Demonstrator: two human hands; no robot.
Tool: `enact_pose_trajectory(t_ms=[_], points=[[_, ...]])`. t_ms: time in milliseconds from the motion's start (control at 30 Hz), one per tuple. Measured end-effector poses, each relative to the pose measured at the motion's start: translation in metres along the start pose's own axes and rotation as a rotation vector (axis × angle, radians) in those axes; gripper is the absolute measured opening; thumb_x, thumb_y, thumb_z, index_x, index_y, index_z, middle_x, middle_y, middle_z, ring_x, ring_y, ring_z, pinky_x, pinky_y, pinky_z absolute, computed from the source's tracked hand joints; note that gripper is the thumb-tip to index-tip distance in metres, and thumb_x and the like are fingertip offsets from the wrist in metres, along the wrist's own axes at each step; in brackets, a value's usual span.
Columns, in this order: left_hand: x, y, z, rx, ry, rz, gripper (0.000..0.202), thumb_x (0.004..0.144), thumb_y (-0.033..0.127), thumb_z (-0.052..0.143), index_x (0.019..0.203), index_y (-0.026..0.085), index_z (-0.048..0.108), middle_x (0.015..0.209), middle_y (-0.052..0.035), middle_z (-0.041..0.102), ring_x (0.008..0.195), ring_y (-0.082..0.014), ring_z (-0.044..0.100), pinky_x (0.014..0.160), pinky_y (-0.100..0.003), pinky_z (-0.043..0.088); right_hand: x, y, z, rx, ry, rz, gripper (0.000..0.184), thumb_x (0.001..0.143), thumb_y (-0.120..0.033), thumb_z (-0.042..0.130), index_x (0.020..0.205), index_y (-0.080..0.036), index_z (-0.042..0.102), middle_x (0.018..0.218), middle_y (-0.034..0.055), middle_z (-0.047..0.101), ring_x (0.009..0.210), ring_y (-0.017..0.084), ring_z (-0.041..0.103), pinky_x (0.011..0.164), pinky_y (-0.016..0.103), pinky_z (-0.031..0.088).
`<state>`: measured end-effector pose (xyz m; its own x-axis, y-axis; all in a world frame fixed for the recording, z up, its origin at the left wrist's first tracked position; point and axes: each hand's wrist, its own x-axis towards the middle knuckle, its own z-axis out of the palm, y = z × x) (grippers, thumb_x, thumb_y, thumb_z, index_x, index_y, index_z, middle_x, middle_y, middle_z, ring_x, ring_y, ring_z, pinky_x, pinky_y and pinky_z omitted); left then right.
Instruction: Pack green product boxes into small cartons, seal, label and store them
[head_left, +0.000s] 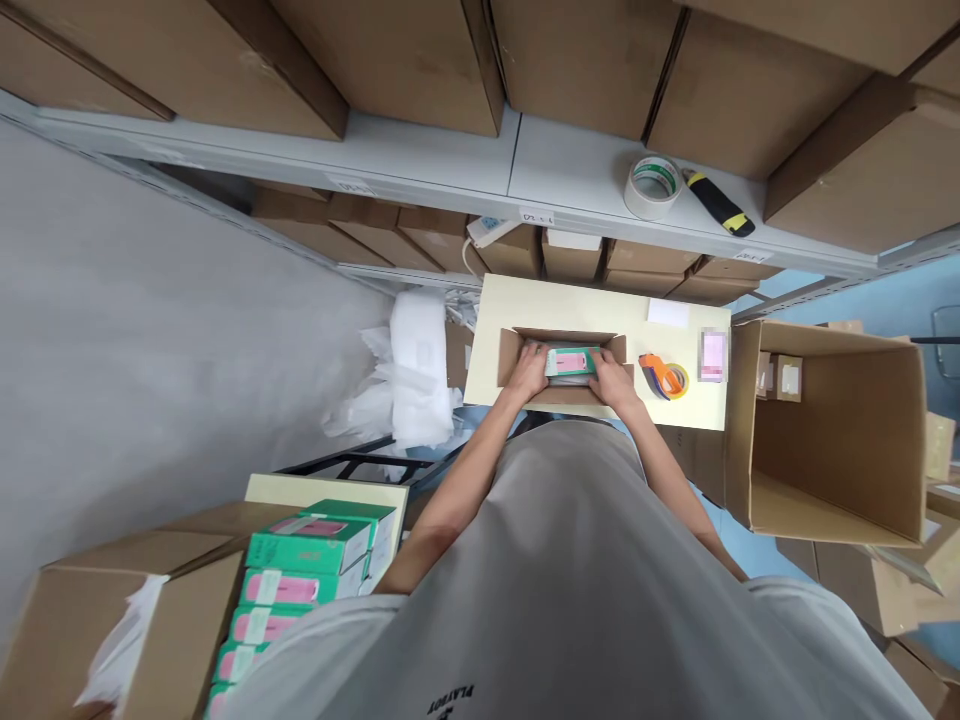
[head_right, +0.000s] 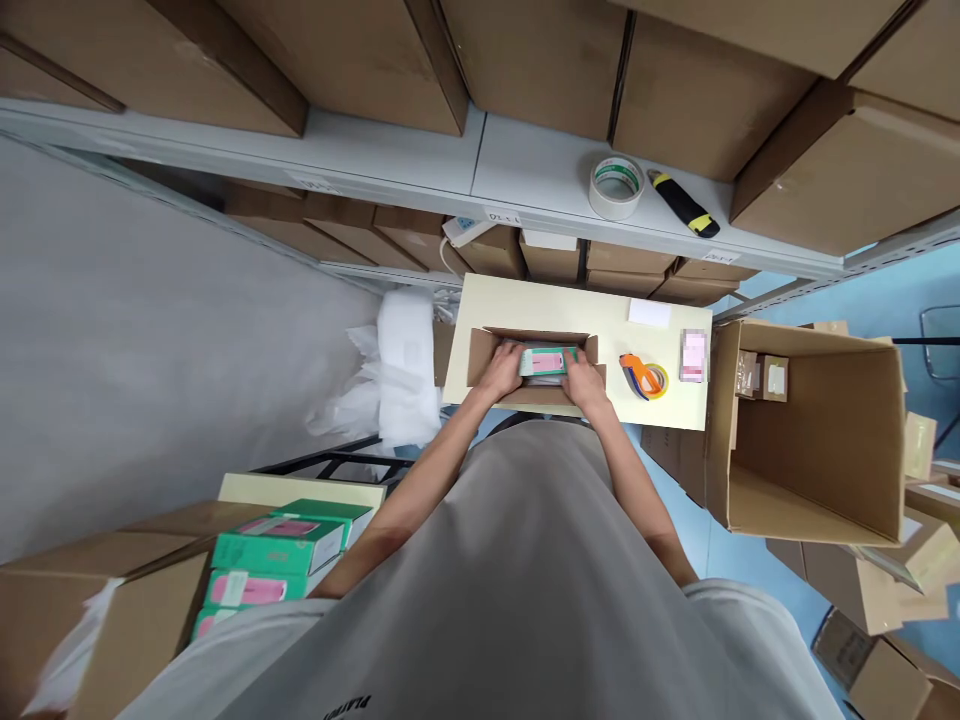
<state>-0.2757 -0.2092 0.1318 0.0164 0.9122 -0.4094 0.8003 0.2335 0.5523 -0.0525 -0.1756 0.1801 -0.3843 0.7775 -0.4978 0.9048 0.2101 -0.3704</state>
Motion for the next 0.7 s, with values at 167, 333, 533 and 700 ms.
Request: enact_pose_trajectory(t_ms=[167, 333, 533, 700], points=[[-0.021, -0.003, -0.016, -0.070, 0.150, 0.068, 0.076, 0.082, 0.001, 0.065, 0.156, 0.016, 0.066, 0.170, -0.0195, 0.058, 0.166, -0.0402, 0.044, 0.140, -0.056, 0.039, -0.021, 0.009, -0.007, 0.074, 0.146, -0.070, 0.060, 0.105, -0.019, 0.063, 0.164, -0.019, 0.061, 0.162, 0.0205, 0.065, 0.132, 0.037, 0.074, 0.108, 0.046, 0.061], [-0.061, -0.016, -0.044, -0.145, 0.484, 0.037, 0.051, 0.101, 0.021, 0.063, 0.151, 0.021, 0.070, 0.155, -0.0170, 0.068, 0.150, -0.0383, 0.058, 0.134, -0.055, 0.045, -0.043, 0.032, -0.015, 0.196, 0.400, 0.071, 0.039, 0.110, -0.038, 0.060, 0.140, -0.015, 0.072, 0.124, 0.0169, 0.078, 0.103, 0.032, 0.076, 0.089, 0.041, 0.058], [-0.074, -0.032, -0.045, -0.160, 0.509, -0.187, 0.049, 0.095, 0.031, 0.075, 0.143, 0.022, 0.071, 0.142, -0.0180, 0.075, 0.134, -0.0416, 0.067, 0.125, -0.057, 0.050, -0.038, 0.046, -0.015, 0.246, 0.487, 0.198, 0.066, 0.104, -0.080, 0.060, 0.121, -0.017, 0.074, 0.112, 0.0154, 0.078, 0.094, 0.030, 0.072, 0.078, 0.037, 0.049], [-0.069, -0.030, -0.040, -0.162, 0.489, -0.246, 0.030, 0.098, 0.033, 0.074, 0.125, 0.021, 0.077, 0.128, -0.0174, 0.081, 0.126, -0.0408, 0.071, 0.120, -0.055, 0.051, -0.023, 0.042, -0.015, 0.329, 0.455, 0.195, 0.068, 0.105, -0.083, 0.054, 0.112, -0.018, 0.075, 0.107, 0.0164, 0.081, 0.093, 0.031, 0.072, 0.078, 0.037, 0.049]])
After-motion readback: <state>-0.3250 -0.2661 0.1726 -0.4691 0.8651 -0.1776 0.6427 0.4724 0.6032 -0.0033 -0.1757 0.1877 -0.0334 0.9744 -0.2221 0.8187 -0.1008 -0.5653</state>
